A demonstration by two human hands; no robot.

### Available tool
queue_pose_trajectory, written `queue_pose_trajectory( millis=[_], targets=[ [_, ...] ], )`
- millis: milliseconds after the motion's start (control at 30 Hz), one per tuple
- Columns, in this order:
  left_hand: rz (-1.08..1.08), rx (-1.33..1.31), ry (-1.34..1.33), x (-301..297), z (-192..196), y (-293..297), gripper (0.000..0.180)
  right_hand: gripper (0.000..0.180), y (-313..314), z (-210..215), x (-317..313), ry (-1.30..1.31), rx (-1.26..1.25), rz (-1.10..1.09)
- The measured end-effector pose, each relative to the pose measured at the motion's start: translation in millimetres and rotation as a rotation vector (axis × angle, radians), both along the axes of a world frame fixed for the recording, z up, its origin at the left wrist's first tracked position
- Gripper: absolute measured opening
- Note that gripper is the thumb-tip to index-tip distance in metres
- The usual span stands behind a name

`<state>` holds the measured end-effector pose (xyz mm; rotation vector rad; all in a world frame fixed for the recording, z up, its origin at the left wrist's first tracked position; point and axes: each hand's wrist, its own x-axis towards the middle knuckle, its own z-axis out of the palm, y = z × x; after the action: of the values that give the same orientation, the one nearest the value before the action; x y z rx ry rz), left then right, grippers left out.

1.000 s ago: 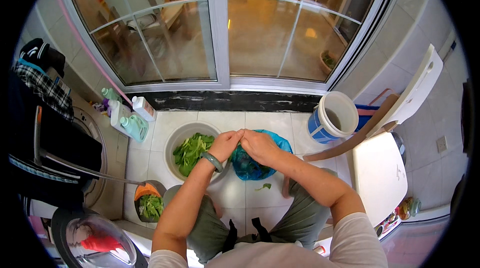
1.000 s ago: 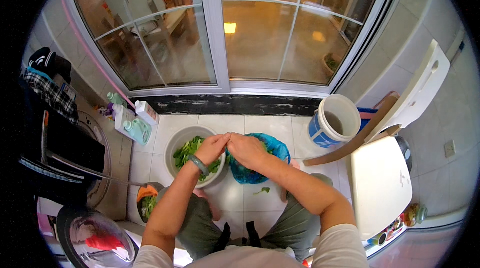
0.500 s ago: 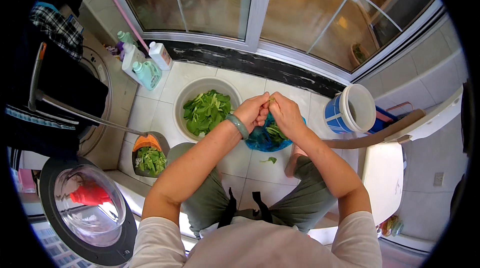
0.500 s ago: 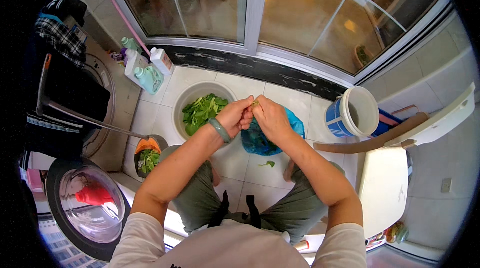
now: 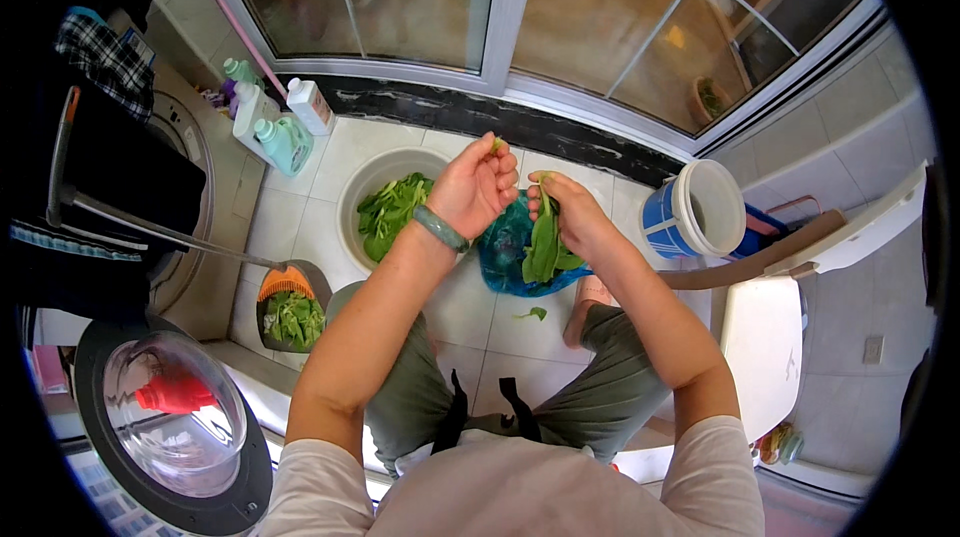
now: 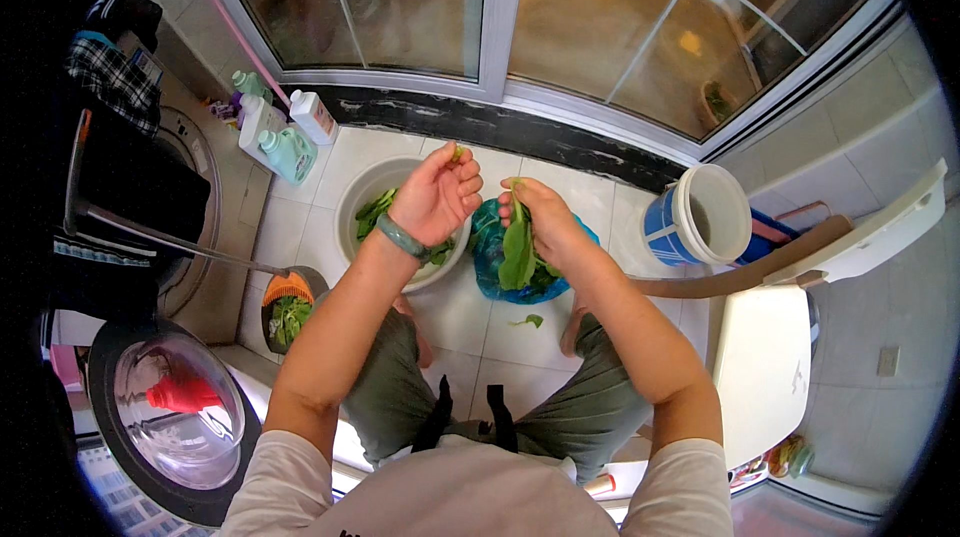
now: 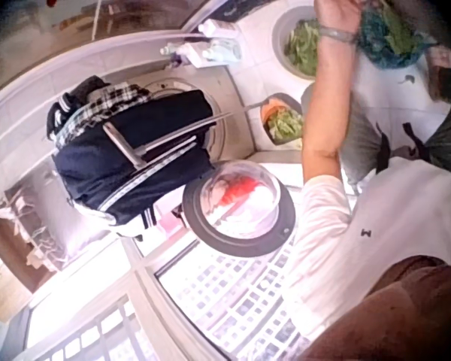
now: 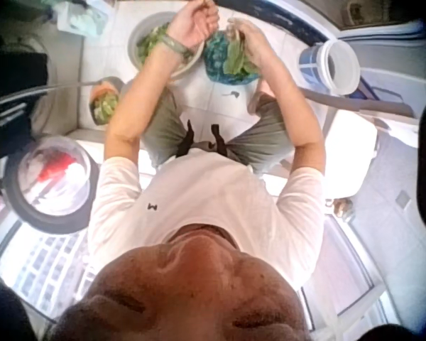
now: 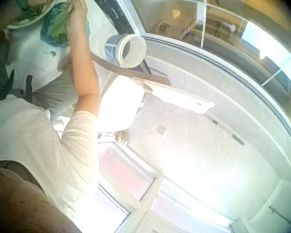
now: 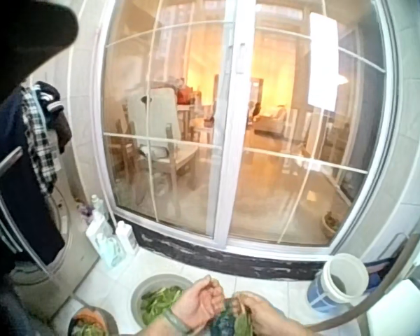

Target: The person sits on the floor and sorts leafy green vegetables by hand. They pick up leaves from a blue plastic bag, separate the edible parts from the stems, and place the leaves into a white bowl. The stems are discarded into a separate orange basket.

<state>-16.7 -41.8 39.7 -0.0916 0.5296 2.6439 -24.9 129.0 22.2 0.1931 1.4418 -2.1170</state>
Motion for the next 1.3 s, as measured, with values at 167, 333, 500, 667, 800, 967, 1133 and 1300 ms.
queue_pose_trajectory(
  millis=[167, 333, 500, 667, 800, 967, 1133, 1300],
  targets=[
    [0.049, -0.002, -0.029, -2, -10, -10, 0.021, 0.019, 3, -13, -5, -0.072, -0.028, -0.008],
    [0.06, -0.107, -0.047, -1, -26, 11, 0.02, 0.019, 4, -49, -12, -0.054, 0.012, 0.046],
    [0.06, -0.352, -0.006, 0, -16, 63, 0.022, 0.027, 17, -110, -24, -0.101, 0.11, -0.079],
    [0.014, -0.376, 0.062, 2, -8, 76, 0.024, 0.032, -43, -129, -40, -0.138, 0.091, 0.029],
    [0.017, -0.37, 0.06, 4, -5, 73, 0.023, 0.053, -111, -120, -48, -0.176, -0.024, 0.187],
    [-0.001, -0.398, 0.053, 6, -3, 70, 0.022, 0.066, -135, -148, -46, -0.18, 0.175, 0.119],
    [0.026, -0.352, 0.005, 2, -6, 62, 0.013, 0.062, -95, -174, -24, -0.225, 0.194, 0.152],
    [0.136, -0.234, -0.062, -7, -1, 43, 0.01, 0.037, 27, -274, -50, -0.123, 0.29, -0.102]
  ],
)
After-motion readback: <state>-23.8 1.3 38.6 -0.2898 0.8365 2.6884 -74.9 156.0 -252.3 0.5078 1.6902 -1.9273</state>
